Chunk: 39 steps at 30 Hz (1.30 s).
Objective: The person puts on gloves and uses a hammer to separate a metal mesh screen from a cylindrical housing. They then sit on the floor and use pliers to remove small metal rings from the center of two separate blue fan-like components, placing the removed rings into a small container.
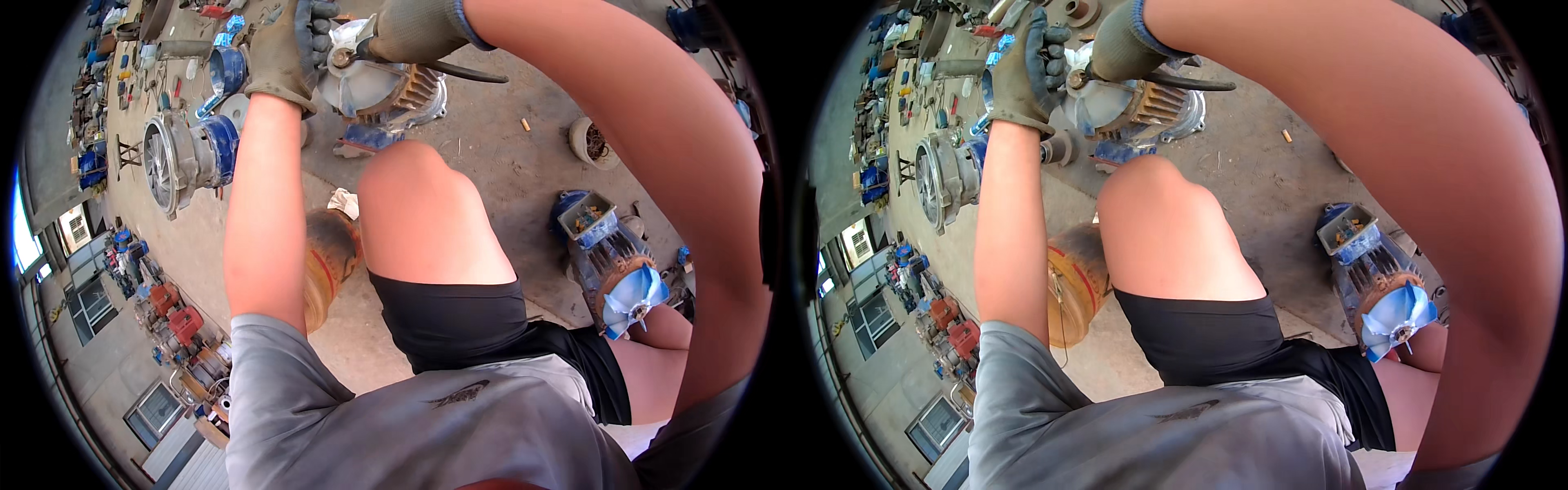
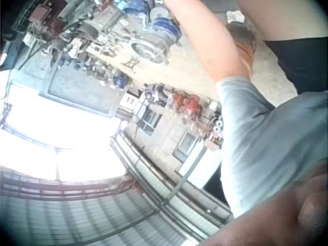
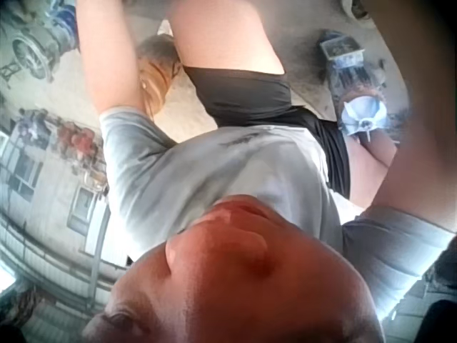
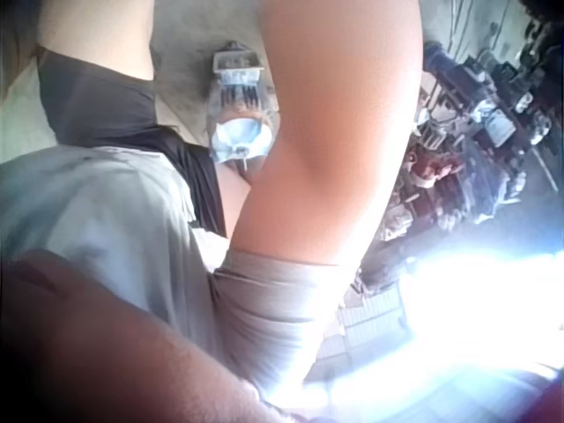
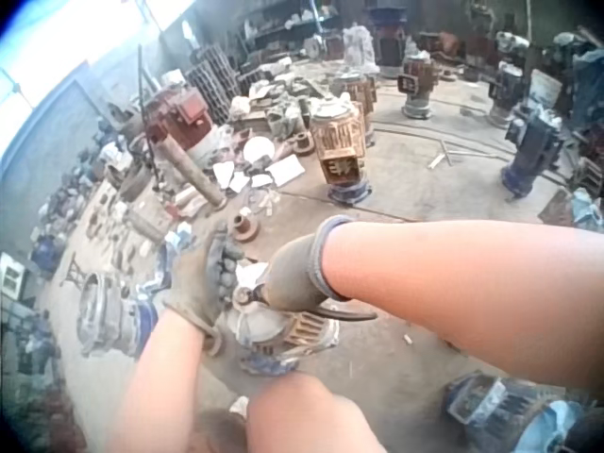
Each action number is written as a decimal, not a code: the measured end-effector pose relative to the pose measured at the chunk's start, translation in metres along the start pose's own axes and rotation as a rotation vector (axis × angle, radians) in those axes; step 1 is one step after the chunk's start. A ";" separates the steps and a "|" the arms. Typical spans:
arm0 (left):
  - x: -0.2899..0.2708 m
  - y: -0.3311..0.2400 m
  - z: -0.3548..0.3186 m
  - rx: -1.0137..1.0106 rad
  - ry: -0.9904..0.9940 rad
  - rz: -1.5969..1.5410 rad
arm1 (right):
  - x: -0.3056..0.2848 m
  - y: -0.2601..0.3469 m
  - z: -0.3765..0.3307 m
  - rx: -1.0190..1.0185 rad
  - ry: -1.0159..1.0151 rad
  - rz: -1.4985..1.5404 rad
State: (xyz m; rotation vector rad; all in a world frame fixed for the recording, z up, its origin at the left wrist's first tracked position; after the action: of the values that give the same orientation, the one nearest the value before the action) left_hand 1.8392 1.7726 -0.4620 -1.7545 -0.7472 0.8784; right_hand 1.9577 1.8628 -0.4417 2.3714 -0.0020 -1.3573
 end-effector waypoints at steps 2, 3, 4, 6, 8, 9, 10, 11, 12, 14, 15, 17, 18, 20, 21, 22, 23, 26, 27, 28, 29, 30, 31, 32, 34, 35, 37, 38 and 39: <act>-0.008 0.006 0.010 -0.081 0.010 -0.003 | 0.005 0.002 0.010 -0.136 -0.071 -0.108; -0.010 0.014 0.006 -0.134 0.013 -0.011 | 0.010 0.013 0.009 -0.209 -0.093 -0.157; -0.011 0.018 0.003 -0.151 0.015 -0.056 | 0.004 0.004 0.005 -0.178 -0.155 0.052; -0.011 0.021 -0.001 -0.189 0.015 -0.148 | 0.008 0.008 0.011 -0.215 -0.148 0.020; -0.026 0.004 -0.016 -0.152 -0.071 -0.109 | 0.001 0.021 0.023 -0.341 -0.219 0.088; -0.024 0.003 -0.019 -0.138 -0.090 -0.110 | 0.004 0.021 0.020 -0.300 -0.135 -0.007; -0.031 0.008 -0.024 -0.147 -0.090 -0.108 | -0.002 0.033 0.014 -0.292 -0.055 -0.093; 0.003 0.000 -0.010 -0.118 -0.017 -0.134 | -0.008 0.012 -0.010 -0.175 0.038 -0.195; 0.019 -0.004 -0.005 -0.105 0.009 -0.128 | -0.001 0.006 -0.014 -0.188 0.094 -0.360; 0.021 -0.007 -0.005 -0.043 0.004 -0.048 | 0.007 0.004 -0.007 -0.207 0.083 -0.380; 0.009 -0.003 -0.008 -0.080 -0.001 -0.093 | 0.004 0.010 -0.002 -0.241 0.060 -0.400; -0.009 0.002 -0.014 -0.141 -0.002 -0.192 | 0.001 0.025 0.005 -0.301 0.017 -0.277; -0.022 -0.007 -0.023 -0.010 -0.093 -0.020 | 0.001 0.032 0.008 -0.329 -0.002 -0.215; -0.007 0.000 -0.017 -0.065 -0.061 -0.076 | 0.003 0.020 -0.001 -0.214 0.001 -0.068; 0.000 0.007 -0.012 -0.096 -0.046 -0.105 | 0.004 0.009 -0.005 -0.111 0.006 0.019; 0.003 0.000 -0.009 -0.014 -0.046 -0.114 | -0.002 0.002 -0.009 -0.021 -0.005 0.093; 0.004 -0.007 -0.007 0.038 -0.047 -0.046 | -0.005 -0.008 -0.013 0.070 -0.016 0.167; -0.005 -0.029 -0.015 0.196 -0.044 -0.082 | -0.012 -0.010 -0.015 0.108 -0.089 0.348; -0.005 -0.023 -0.012 0.151 -0.022 -0.140 | -0.013 -0.008 -0.020 0.134 -0.102 0.394; -0.006 -0.016 -0.009 0.106 -0.001 -0.197 | -0.009 -0.010 -0.020 0.160 -0.103 0.408; -0.006 -0.009 -0.007 0.062 0.021 -0.252 | -0.005 -0.014 -0.015 0.152 -0.107 0.411; -0.004 -0.020 -0.008 0.180 0.030 -0.172 | 0.000 -0.019 -0.015 0.160 -0.116 0.411; -0.007 -0.042 -0.020 0.441 -0.110 0.123 | 0.004 -0.024 -0.014 0.165 -0.126 0.412; 0.002 -0.061 -0.042 0.692 -0.259 0.424 | 0.007 -0.027 -0.015 0.168 -0.137 0.429; -0.001 -0.057 -0.043 0.646 -0.305 0.447 | 0.010 -0.024 -0.014 0.156 -0.146 0.435; -0.009 -0.036 -0.022 0.368 -0.192 0.157 | 0.011 -0.023 -0.012 0.150 -0.151 0.438; -0.004 -0.006 -0.007 0.080 -0.055 -0.154 | 0.012 -0.025 -0.011 0.184 -0.133 0.406; -0.002 -0.002 -0.003 0.070 -0.037 -0.177 | 0.012 -0.027 -0.012 0.202 -0.124 0.390; -0.002 0.000 -0.003 0.056 -0.023 -0.192 | 0.010 -0.027 -0.010 0.184 -0.135 0.345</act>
State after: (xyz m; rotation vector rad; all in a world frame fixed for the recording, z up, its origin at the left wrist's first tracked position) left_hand 1.8407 1.7694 -0.4605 -1.5958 -0.8818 0.7827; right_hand 1.9657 1.8885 -0.4549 2.2791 -0.5696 -1.3893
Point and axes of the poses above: each hand's wrist, its own z-axis towards the middle knuckle, its own x-axis out of the palm, y = z × x, the point moved 10 cm from there along z, towards the middle knuckle, and after that the axes turned 5 degrees about z, right-handed, at the moved point
